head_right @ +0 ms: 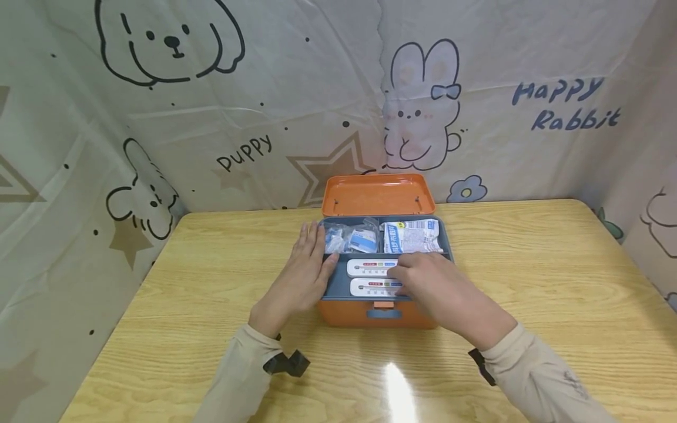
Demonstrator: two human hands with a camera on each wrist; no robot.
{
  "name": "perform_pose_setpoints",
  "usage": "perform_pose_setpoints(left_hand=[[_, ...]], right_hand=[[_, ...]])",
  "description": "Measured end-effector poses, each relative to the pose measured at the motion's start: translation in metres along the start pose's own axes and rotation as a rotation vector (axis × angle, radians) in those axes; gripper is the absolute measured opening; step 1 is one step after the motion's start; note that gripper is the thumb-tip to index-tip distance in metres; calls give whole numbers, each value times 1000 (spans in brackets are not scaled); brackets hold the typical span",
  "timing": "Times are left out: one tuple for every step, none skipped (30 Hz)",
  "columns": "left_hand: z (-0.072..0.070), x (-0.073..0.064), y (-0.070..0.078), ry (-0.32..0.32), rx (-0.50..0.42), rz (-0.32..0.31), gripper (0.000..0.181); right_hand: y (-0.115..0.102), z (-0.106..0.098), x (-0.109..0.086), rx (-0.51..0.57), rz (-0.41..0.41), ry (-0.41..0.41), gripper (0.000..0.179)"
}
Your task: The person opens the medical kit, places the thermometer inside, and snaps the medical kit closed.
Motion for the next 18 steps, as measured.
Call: perform_pose_setpoints(left_hand=[[0,0,0,0,-2,1,64],[1,1,0,-1,-2,1,65],[1,1,0,-2,-2,0,64],[1,1,0,-1,-1,-1,64],[1,1,0,0,0,-2,65],[2,1,0,2,1,-1,65],[2,1,0,3,2,-1,65],[2,1,0,6,1,1,65],[2,2,0,7,-3,3,65],[2,2,-1,8,-7,5,65],[2,2,-1,10,-10,7,65],[2,2,-1,11,-14,8,65],[2,2,-1,10,-22,7,65],[2,2,-1,11,-29,9,65],[2,2,-1,8,-36,8,66],[1,2,-2,10,-44,12,66],[1,2,-2,9,-52,16,66],[0,2,-2,3,-64,18,67]], right_hand=[[0,0,0,0,3,-2,24],[0,0,-1,-1,5,-4,24],[0,1,-1,-4,5,-2,23],[0,1,-1,-5,5,-2,23],[1,1,-1,-5,4,-2,23],[1,2,-1,-3,5,-1,22],[1,2,-1,1,8,-4,22],[1,2,-1,7,11,-8,21],[2,2,-2,13,12,-10,21],[2,2,-2,20,12,-13,21],[3,2,-2,31,9,-16,20],[4,2,-3,47,8,-18,19],[6,2,-3,65,5,-19,19],[8,1,-4,87,3,-18,18],[10,1,-5,111,4,-16,18],[13,1,-6,134,6,-11,18],[16,1,-7,154,8,2,18],[20,1,-9,173,8,26,18]])
Point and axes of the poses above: each hand's wrist, its own x-axis towards the middle knuckle, its own z-axis out of the palm, y = z × x, the point moved 2 cm from there along x, towards the middle knuckle, and after that the axes turned 14 degrees about -y, right-handed, at the moved point
